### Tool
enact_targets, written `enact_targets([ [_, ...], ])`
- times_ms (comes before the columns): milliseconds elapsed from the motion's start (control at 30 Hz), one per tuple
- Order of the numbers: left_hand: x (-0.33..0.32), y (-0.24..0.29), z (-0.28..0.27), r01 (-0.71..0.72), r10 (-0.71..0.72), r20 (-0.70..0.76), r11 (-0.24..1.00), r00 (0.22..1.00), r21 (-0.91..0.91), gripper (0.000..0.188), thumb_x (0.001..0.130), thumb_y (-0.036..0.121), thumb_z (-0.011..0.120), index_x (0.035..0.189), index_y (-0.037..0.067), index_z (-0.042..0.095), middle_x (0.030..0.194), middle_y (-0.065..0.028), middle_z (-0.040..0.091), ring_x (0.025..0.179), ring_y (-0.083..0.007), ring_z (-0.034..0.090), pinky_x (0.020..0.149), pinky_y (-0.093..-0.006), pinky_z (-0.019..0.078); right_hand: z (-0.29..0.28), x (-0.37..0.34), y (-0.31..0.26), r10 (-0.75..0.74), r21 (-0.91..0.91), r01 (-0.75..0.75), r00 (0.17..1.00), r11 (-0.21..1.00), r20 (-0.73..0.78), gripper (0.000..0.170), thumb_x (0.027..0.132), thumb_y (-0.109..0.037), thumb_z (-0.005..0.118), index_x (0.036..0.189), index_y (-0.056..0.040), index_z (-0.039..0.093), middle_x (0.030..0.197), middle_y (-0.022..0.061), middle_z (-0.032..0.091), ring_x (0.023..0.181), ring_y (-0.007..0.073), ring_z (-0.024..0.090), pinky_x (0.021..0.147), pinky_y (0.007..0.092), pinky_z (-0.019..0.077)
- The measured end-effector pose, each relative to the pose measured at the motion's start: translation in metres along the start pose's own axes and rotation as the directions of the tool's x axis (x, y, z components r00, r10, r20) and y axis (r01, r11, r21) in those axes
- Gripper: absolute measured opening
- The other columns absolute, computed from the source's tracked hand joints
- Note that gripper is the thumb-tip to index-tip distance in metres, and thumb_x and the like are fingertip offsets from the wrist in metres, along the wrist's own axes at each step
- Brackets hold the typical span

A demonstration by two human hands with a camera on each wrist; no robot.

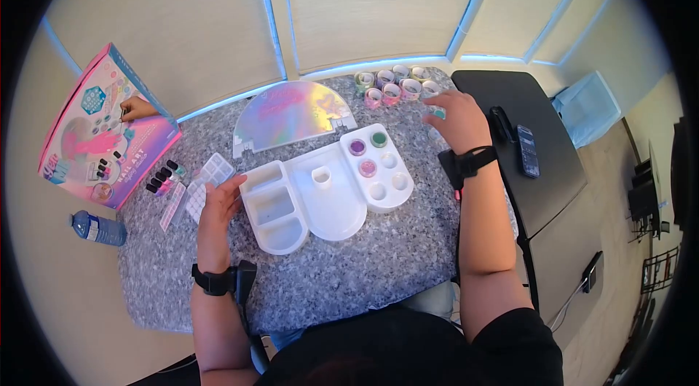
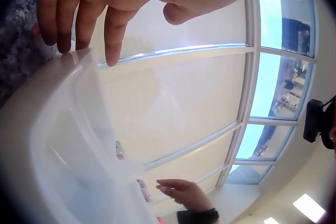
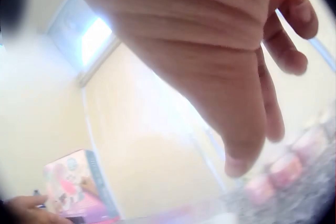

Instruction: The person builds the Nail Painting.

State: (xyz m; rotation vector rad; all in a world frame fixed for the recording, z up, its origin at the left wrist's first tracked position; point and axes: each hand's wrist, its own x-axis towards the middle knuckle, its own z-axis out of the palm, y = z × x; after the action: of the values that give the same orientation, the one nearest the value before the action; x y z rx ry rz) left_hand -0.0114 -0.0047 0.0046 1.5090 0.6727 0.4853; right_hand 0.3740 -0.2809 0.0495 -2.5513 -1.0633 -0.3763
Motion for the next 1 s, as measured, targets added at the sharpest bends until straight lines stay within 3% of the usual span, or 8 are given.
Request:
enact_targets([
  [67, 0.002, -0.003, -0.001, -0.012, 0.012, -0.002, 1.0, 1.0, 0.015, 0.084, 0.117, 0.067, 0.021, 0.153, 0.004, 0.063, 0.155, -0.0144, 0.064, 0.15, -0.0275, 0.053, 0.128, -0.0439, 0.0319, 0.02, 0.001, 0.022, 0.05, -0.101, -0.053, 0.998, 0.994, -0.028, 0.032, 0.085, -0.027, 0.09, 0.116, -0.0208, 0.087, 0.115, 0.0076, 0.082, 0.12, 0.0328, 0.071, 0.107, 0.0462, 0.0568],
  [133, 0.0, -0.002, 0.0, -0.006, 0.006, -0.008, 0.999, 1.0, 0.04, 0.083, 0.118, 0.067, 0.022, 0.152, 0.005, 0.064, 0.155, -0.014, 0.064, 0.15, -0.0275, 0.052, 0.129, -0.0442, 0.0304, 0.029, 0.005, 0.032, 0.228, -0.142, -0.216, 0.971, 0.966, 0.077, 0.036, 0.084, -0.028, 0.091, 0.12, -0.0233, 0.086, 0.115, 0.0072, 0.082, 0.121, 0.032, 0.072, 0.108, 0.0459, 0.0574],
  [267, 0.001, -0.004, -0.001, -0.018, 0.02, -0.023, 0.995, 1.0, 0.094, 0.082, 0.118, 0.065, 0.021, 0.151, 0.005, 0.066, 0.155, -0.0125, 0.064, 0.151, -0.0269, 0.05, 0.131, -0.045, 0.0273, 0.026, 0.017, 0.028, 0.335, -0.153, -0.309, 0.923, 0.939, 0.191, 0.037, 0.084, -0.026, 0.091, 0.121, -0.0226, 0.086, 0.112, 0.0072, 0.082, 0.119, 0.033, 0.072, 0.105, 0.0459, 0.0583],
  [367, 0.002, -0.007, -0.002, -0.042, 0.042, -0.038, 0.999, 0.998, 0.004, 0.073, 0.121, 0.057, 0.027, 0.147, 0.005, 0.069, 0.151, -0.0143, 0.066, 0.148, -0.0278, 0.053, 0.129, -0.0457, 0.0305, 0.009, 0.01, 0.004, 0.207, 0.061, -0.217, 0.969, 0.974, 0.132, 0.031, 0.083, -0.023, 0.09, 0.114, -0.0169, 0.086, 0.107, 0.0073, 0.082, 0.116, 0.0344, 0.073, 0.101, 0.0468, 0.059],
  [433, 0.0, -0.005, 0.001, -0.035, 0.035, -0.042, 0.999, 0.999, -0.013, 0.07, 0.121, 0.055, 0.03, 0.147, 0.003, 0.069, 0.151, -0.0143, 0.067, 0.147, -0.0272, 0.054, 0.129, -0.0449, 0.0318, -0.011, -0.002, -0.022, -0.013, 0.239, -0.021, 0.99, 0.971, 0.139, 0.025, 0.082, -0.021, 0.089, 0.105, -0.0121, 0.083, 0.104, 0.0074, 0.082, 0.11, 0.0356, 0.073, 0.098, 0.0473, 0.0581],
  [633, 0.002, -0.009, -0.003, -0.048, 0.048, 0.016, 0.999, 0.999, 0.014, 0.065, 0.121, 0.05, 0.034, 0.15, 0.0, 0.064, 0.155, -0.0156, 0.063, 0.151, -0.0278, 0.052, 0.131, -0.0438, 0.0304, -0.016, -0.031, -0.062, -0.333, 0.309, 0.272, 0.929, 0.911, 0.164, 0.029, 0.077, -0.015, 0.089, 0.103, -0.0089, 0.08, 0.102, 0.0074, 0.08, 0.102, 0.0337, 0.07, 0.094, 0.0443, 0.0555],
  [900, -0.005, 0.006, 0.004, 0.021, -0.019, -0.044, 0.998, 0.999, 0.056, 0.065, 0.119, 0.054, 0.038, 0.149, 0.004, 0.066, 0.153, -0.0144, 0.066, 0.15, -0.0264, 0.054, 0.127, -0.0456, 0.0334, -0.014, -0.032, -0.064, -0.288, 0.23, 0.226, 0.913, 0.947, 0.288, 0.025, 0.078, -0.018, 0.089, 0.101, -0.0101, 0.082, 0.1, 0.007, 0.08, 0.103, 0.0326, 0.069, 0.096, 0.0455, 0.0565],
  [1000, -0.004, 0.006, 0.004, -0.002, 0.002, -0.005, 1.0, 1.0, -0.03, 0.053, 0.117, 0.041, 0.052, 0.151, 0.002, 0.064, 0.155, -0.0162, 0.062, 0.147, -0.0258, 0.054, 0.124, -0.0445, 0.0391, -0.018, -0.027, -0.046, -0.324, 0.307, 0.244, 0.914, 0.92, 0.246, 0.028, 0.078, -0.017, 0.089, 0.105, -0.0105, 0.083, 0.106, 0.0071, 0.081, 0.104, 0.033, 0.069, 0.097, 0.0441, 0.0546],
])
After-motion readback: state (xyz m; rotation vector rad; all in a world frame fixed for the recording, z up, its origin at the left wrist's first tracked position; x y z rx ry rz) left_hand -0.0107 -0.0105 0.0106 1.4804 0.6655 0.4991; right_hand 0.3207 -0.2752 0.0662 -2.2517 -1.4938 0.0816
